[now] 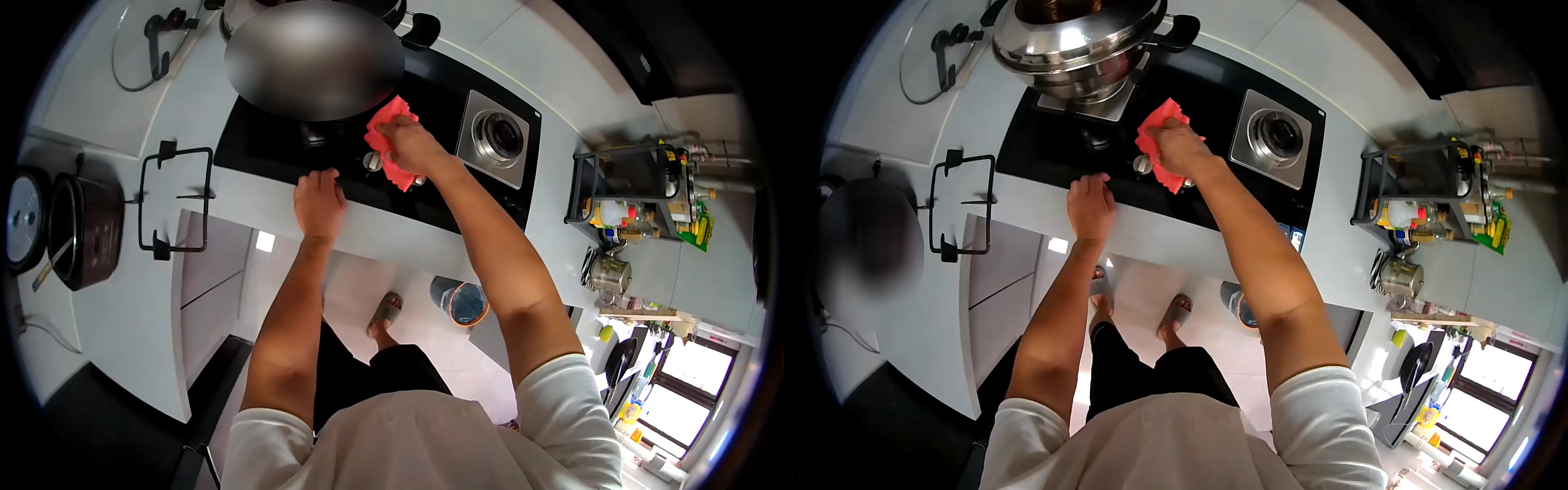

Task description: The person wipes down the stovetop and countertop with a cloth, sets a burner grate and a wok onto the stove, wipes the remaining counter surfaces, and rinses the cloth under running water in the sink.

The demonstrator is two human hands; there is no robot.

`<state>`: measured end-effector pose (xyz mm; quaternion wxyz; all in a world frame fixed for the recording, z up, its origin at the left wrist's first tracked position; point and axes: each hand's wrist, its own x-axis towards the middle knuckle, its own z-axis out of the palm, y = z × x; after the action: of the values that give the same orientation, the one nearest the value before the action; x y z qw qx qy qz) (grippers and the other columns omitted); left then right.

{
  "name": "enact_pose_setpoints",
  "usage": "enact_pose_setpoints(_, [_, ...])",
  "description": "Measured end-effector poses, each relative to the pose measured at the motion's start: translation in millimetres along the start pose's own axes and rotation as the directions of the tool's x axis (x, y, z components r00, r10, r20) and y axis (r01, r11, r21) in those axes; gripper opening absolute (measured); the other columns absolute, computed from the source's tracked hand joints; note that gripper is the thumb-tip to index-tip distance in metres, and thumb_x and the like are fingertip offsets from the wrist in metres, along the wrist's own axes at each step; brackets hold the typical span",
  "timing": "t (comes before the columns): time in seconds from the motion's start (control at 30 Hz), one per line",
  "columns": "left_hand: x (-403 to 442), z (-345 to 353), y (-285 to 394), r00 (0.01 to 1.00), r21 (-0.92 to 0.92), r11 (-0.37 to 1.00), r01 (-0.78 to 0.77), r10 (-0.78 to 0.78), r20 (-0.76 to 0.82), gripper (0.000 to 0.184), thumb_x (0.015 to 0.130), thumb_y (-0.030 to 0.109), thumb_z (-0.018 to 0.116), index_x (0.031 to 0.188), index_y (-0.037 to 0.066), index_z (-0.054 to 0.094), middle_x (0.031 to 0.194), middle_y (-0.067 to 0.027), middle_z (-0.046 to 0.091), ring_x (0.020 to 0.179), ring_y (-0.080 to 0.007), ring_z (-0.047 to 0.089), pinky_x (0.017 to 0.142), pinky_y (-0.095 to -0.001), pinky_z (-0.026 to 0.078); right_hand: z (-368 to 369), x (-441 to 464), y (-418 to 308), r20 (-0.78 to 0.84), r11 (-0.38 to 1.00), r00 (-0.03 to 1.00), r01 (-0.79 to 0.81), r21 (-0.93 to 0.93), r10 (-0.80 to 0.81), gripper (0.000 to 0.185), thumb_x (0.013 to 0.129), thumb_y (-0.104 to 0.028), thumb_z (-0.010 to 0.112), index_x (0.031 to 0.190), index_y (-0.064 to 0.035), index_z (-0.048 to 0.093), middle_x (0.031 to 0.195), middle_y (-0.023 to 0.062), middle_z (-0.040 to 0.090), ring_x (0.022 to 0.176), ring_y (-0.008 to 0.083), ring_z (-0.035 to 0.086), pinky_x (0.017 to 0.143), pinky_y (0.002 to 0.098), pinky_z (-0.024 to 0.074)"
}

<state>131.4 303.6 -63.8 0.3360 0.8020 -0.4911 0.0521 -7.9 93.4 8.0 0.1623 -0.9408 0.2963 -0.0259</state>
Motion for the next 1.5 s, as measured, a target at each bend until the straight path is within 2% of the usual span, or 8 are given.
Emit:
enact_pose_setpoints(0.17, [-2.0, -2.3, 1.1, 1.0, 0.006, 1.0, 0.007, -0.008, 0.016, 0.019, 0.089, 0.008, 0.071, 0.106, 0.015, 0.071, 0.1, -0.0049, 0.067, 0.094, -0.0327, 0.062, 0.083, -0.047, 0.054, -3.8, -1.4, -3.2, 0.329, 0.998, 0.944, 0.027, -0.065, -0.004, 0.067, 0.08, -0.018, 0.09, 0.14, -0.0056, 0.064, 0.138, 0.0219, 0.064, 0.131, 0.0423, 0.063, 0.109, 0.0477, 0.0558])
enact_pose_setpoints(0.5, [-2.0, 1.9, 0.8, 0.999, 0.041, 0.999, 0.014, -0.016, 0.031, 0.023, 0.087, 0.009, 0.073, 0.109, 0.017, 0.073, 0.102, -0.0022, 0.067, 0.097, -0.0298, 0.062, 0.086, -0.0455, 0.054, -9.5, 37.4, 47.8, 0.119, 0.99, 0.985, -0.116, -0.078, 0.124, 0.052, 0.078, -0.023, 0.09, 0.125, -0.0098, 0.07, 0.127, 0.0203, 0.07, 0.117, 0.0449, 0.07, 0.099, 0.0508, 0.0598])
enact_pose_setpoints(0.8, [-1.6, 5.2, 2.9, 1.0, 0.078, 0.997, 0.015, -0.016, 0.019, 0.021, 0.088, 0.01, 0.072, 0.108, 0.018, 0.072, 0.101, -0.0022, 0.067, 0.096, -0.0304, 0.063, 0.085, -0.0451, 0.054, -15.8, -53.1, 87.1, 0.068, 0.947, 0.946, 0.319, -0.031, -0.316, 0.067, 0.085, 0.005, 0.069, 0.146, -0.0227, 0.072, 0.157, 0.0086, 0.062, 0.133, 0.0381, 0.059, 0.116, 0.0413, 0.0466])
enact_pose_setpoints(0.97, [-1.2, 2.1, 11.3, 0.999, 0.105, 0.994, 0.021, -0.023, 0.024, 0.019, 0.089, 0.011, 0.071, 0.107, 0.017, 0.072, 0.102, -0.0026, 0.068, 0.097, -0.0309, 0.063, 0.086, -0.0449, 0.054, -2.0, -130.0, 73.6, -0.028, 0.991, 0.991, 0.131, 0.008, -0.131, 0.072, 0.079, 0.009, 0.066, 0.146, -0.0142, 0.071, 0.159, 0.0143, 0.061, 0.128, 0.0341, 0.058, 0.116, 0.0384, 0.0461])
enact_pose_setpoints(1.0, [-0.7, 1.4, 10.5, 0.999, 0.102, 0.995, 0.013, -0.016, 0.028, 0.019, 0.089, 0.011, 0.071, 0.107, 0.017, 0.072, 0.102, -0.0026, 0.068, 0.097, -0.0309, 0.063, 0.086, -0.0449, 0.054, -1.8, -144.7, 61.5, -0.033, 0.995, 0.995, 0.095, -0.033, -0.096, 0.064, 0.081, -0.003, 0.07, 0.143, -0.0169, 0.073, 0.159, 0.0114, 0.062, 0.129, 0.0303, 0.057, 0.116, 0.0355, 0.044])
enact_pose_setpoints(1.2, [-2.6, 3.1, 12.5, 1.0, 0.082, 0.996, -0.019, 0.019, 0.009, 0.018, 0.09, 0.011, 0.07, 0.107, 0.016, 0.072, 0.103, -0.0048, 0.069, 0.098, -0.0328, 0.063, 0.086, -0.0462, 0.054, 24.1, -216.9, 3.8, -0.132, 0.998, 0.991, 0.019, 0.053, -0.012, 0.052, 0.084, -0.02, 0.076, 0.136, -0.0128, 0.074, 0.156, 0.0107, 0.062, 0.131, 0.0321, 0.055, 0.114, 0.0495, 0.0457])
enact_pose_setpoints(1.3, [-5.2, 4.4, 13.1, 1.0, 0.101, 0.995, -0.023, 0.021, 0.022, 0.019, 0.091, 0.01, 0.068, 0.109, 0.014, 0.071, 0.105, -0.0073, 0.069, 0.1, -0.0351, 0.063, 0.089, -0.0482, 0.053, 36.5, -192.3, -30.3, -0.145, 0.96, 0.951, -0.278, -0.024, 0.272, 0.053, 0.095, -0.03, 0.074, 0.145, -0.0126, 0.067, 0.166, 0.0127, 0.05, 0.137, 0.0338, 0.052, 0.12, 0.0554, 0.041])
enact_pose_setpoints(1.5, [-13.5, 11.7, 5.1, 0.997, 0.135, 0.989, -0.063, 0.057, 0.05, 0.021, 0.095, 0.008, 0.066, 0.114, 0.013, 0.07, 0.11, -0.0091, 0.069, 0.106, -0.0368, 0.062, 0.094, -0.0487, 0.051, 57.5, -187.1, 3.8, -0.29, 0.882, 0.852, -0.468, -0.052, 0.435, 0.056, 0.112, -0.036, 0.048, 0.163, -0.0118, 0.05, 0.176, 0.0118, 0.039, 0.167, 0.0316, 0.025, 0.135, 0.056, 0.0131])
